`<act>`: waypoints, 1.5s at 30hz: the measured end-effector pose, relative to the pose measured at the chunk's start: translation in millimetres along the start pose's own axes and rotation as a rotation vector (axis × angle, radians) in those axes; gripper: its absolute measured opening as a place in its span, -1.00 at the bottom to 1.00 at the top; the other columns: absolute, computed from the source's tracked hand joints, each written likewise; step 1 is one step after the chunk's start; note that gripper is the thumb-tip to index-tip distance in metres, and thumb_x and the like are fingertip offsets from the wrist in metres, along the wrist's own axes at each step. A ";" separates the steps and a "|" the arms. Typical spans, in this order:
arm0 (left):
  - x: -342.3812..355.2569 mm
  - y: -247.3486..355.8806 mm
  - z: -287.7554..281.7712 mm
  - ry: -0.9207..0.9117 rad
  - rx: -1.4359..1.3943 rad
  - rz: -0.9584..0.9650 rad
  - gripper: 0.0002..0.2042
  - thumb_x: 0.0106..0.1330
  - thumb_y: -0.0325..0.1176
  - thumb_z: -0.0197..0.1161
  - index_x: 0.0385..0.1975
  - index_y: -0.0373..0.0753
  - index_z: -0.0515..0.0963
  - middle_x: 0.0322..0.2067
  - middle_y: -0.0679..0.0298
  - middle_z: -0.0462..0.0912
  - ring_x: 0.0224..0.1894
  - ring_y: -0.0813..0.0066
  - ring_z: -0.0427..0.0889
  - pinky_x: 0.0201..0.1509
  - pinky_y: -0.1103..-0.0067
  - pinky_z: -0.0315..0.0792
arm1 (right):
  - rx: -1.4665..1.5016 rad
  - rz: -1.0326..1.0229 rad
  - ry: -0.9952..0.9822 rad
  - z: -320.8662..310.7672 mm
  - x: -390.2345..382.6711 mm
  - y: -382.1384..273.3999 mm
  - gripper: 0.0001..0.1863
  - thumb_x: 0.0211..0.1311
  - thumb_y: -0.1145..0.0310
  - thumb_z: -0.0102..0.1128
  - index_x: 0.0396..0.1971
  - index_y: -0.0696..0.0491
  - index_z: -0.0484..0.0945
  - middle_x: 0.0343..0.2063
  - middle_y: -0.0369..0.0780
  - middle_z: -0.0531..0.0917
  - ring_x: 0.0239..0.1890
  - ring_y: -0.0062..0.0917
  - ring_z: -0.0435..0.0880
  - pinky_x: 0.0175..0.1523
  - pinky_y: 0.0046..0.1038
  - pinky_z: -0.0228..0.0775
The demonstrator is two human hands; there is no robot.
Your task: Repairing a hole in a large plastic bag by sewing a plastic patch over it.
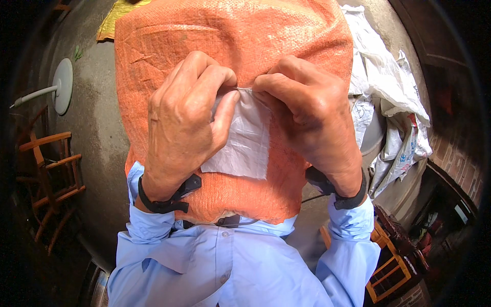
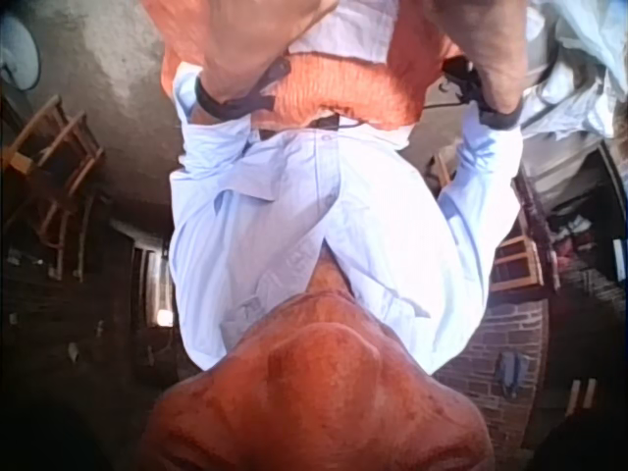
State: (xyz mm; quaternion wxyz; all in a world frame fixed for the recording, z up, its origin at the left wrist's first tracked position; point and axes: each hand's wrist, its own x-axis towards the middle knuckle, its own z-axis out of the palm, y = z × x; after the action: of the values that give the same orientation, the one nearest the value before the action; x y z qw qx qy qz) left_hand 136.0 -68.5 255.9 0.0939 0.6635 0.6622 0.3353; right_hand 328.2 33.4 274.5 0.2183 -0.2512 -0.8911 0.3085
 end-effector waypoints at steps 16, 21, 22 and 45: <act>-0.6 -0.5 1.5 0.037 -0.045 -0.016 -0.81 0.18 -0.55 0.54 -0.31 -0.23 0.63 -0.31 0.20 0.60 -0.24 0.13 0.71 -0.16 0.28 0.59 | -0.069 0.056 -0.058 -10.5 0.5 -4.6 -0.81 0.19 0.65 0.51 -0.21 0.13 0.77 -0.44 -0.17 0.63 -0.47 -0.29 0.66 -0.37 -0.30 0.45; 0.2 0.3 0.8 0.029 -0.046 -0.015 -0.81 0.19 -0.55 0.54 -0.31 -0.23 0.63 -0.31 0.20 0.59 -0.25 0.13 0.71 -0.16 0.28 0.59 | -0.043 0.087 -0.048 -8.8 0.4 -4.9 -0.84 0.19 0.62 0.50 -0.24 0.12 0.76 -0.47 -0.15 0.62 -0.48 -0.23 0.66 -0.37 -0.26 0.46; 0.2 0.5 0.5 0.028 -0.043 -0.016 -0.81 0.19 -0.55 0.54 -0.31 -0.23 0.63 -0.31 0.20 0.59 -0.25 0.12 0.71 -0.16 0.28 0.59 | -0.053 0.083 -0.049 -8.8 0.6 -5.4 -0.85 0.19 0.62 0.49 -0.25 0.12 0.76 -0.47 -0.14 0.62 -0.47 -0.22 0.67 -0.36 -0.25 0.46; 1.6 -1.8 -2.1 0.005 -0.066 -0.031 -0.77 0.20 -0.55 0.55 -0.21 -0.25 0.64 -0.31 0.17 0.65 -0.26 0.14 0.77 -0.16 0.30 0.62 | -0.037 0.073 -0.025 -4.6 2.0 -3.5 -0.83 0.16 0.66 0.48 -0.26 0.12 0.75 -0.45 -0.13 0.64 -0.41 -0.19 0.71 -0.31 -0.24 0.50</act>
State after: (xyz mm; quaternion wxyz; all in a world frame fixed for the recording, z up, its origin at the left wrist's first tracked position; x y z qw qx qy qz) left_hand 133.1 -67.4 256.9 0.1192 0.6488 0.6614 0.3569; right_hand 328.0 34.2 280.5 0.1908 -0.2834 -0.8897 0.3027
